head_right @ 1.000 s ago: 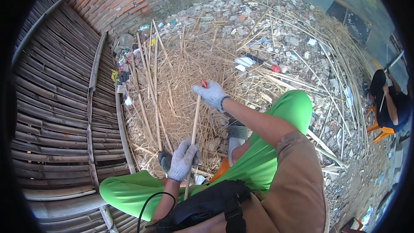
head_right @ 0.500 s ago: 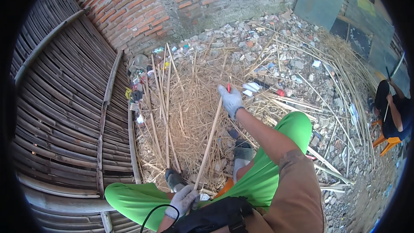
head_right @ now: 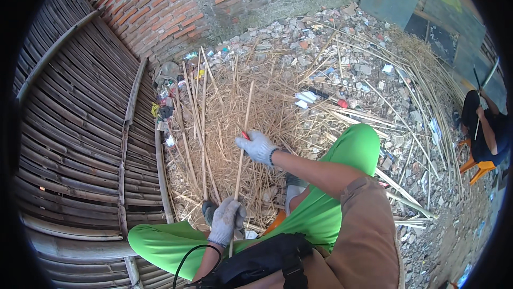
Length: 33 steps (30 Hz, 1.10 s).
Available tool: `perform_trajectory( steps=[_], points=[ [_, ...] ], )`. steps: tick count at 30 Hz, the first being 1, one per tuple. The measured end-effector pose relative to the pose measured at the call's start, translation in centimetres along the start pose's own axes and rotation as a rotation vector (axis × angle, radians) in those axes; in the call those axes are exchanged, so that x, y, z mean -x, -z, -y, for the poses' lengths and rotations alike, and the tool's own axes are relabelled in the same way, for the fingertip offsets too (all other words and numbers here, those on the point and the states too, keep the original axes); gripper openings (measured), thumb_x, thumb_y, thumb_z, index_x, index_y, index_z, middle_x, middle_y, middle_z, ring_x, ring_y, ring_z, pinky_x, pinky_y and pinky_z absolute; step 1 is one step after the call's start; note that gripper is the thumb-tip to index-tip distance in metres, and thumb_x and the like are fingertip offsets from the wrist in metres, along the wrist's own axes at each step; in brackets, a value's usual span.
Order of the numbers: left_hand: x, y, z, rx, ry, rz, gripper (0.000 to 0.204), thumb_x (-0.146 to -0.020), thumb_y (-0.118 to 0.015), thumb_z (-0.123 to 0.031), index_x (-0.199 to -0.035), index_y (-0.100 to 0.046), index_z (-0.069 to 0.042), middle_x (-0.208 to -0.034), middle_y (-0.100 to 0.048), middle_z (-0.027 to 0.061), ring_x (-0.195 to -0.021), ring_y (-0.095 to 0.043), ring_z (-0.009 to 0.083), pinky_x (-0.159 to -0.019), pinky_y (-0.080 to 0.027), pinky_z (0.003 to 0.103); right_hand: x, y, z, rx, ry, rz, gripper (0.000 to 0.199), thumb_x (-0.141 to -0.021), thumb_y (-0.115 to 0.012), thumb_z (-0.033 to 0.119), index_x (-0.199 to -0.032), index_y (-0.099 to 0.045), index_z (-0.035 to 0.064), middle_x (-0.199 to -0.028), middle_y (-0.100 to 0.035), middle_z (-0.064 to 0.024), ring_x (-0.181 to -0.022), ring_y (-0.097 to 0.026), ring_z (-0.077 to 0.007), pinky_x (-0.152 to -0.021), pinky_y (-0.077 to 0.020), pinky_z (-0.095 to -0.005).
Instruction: The person uses a small tool to shave and smooth a thin bamboo strip, repeatedly drawing the blade along the length of the material while sitting in a workspace area.
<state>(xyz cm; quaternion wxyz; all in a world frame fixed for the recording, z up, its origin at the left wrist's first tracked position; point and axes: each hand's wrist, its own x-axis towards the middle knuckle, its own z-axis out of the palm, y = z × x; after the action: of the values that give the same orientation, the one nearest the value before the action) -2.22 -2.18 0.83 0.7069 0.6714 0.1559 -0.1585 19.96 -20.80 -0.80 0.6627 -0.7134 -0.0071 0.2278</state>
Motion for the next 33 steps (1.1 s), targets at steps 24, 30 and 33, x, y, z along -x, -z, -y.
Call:
perform_trajectory(
  steps=[24,30,33],
  points=[
    [6.8,2.1,1.7,-0.06,0.079,0.183,0.038,-0.115,-0.058,-0.036,-0.094,-0.065,-0.005,-0.062,-0.052,-0.0005,-0.047,-0.046,0.0098,-0.043,-0.032,0.027,-10.4,14.1,5.5,-0.302,0.402,-0.806,0.036,-0.106,-0.067,0.038,-0.095,-0.068,0.0036,-0.073,-0.064,-0.0028,-0.063,-0.059,-0.015,-0.06,-0.0475,-0.0387],
    [8.2,4.4,0.2,-0.191,0.101,0.222,0.036,-0.114,-0.056,-0.035,-0.097,-0.066,-0.006,-0.063,-0.058,0.0046,-0.049,-0.056,0.0175,-0.048,-0.043,0.033,-13.7,16.9,7.6,-0.228,0.432,-0.996,0.037,-0.106,-0.066,0.036,-0.1,-0.072,0.0001,-0.077,-0.07,-0.0125,-0.069,-0.064,-0.0227,-0.069,-0.0524,-0.0443],
    [8.1,3.1,1.3,-0.126,0.219,0.011,0.027,-0.109,-0.062,-0.032,-0.091,-0.066,-0.012,-0.071,-0.059,0.0013,-0.063,-0.054,0.0171,-0.059,-0.041,0.035,-13.3,15.8,9.1,-0.266,0.488,-0.989,0.042,-0.103,-0.068,0.042,-0.102,-0.074,0.001,-0.084,-0.074,-0.0226,-0.079,-0.073,-0.0361,-0.076,-0.0543,-0.0473]
  ],
)
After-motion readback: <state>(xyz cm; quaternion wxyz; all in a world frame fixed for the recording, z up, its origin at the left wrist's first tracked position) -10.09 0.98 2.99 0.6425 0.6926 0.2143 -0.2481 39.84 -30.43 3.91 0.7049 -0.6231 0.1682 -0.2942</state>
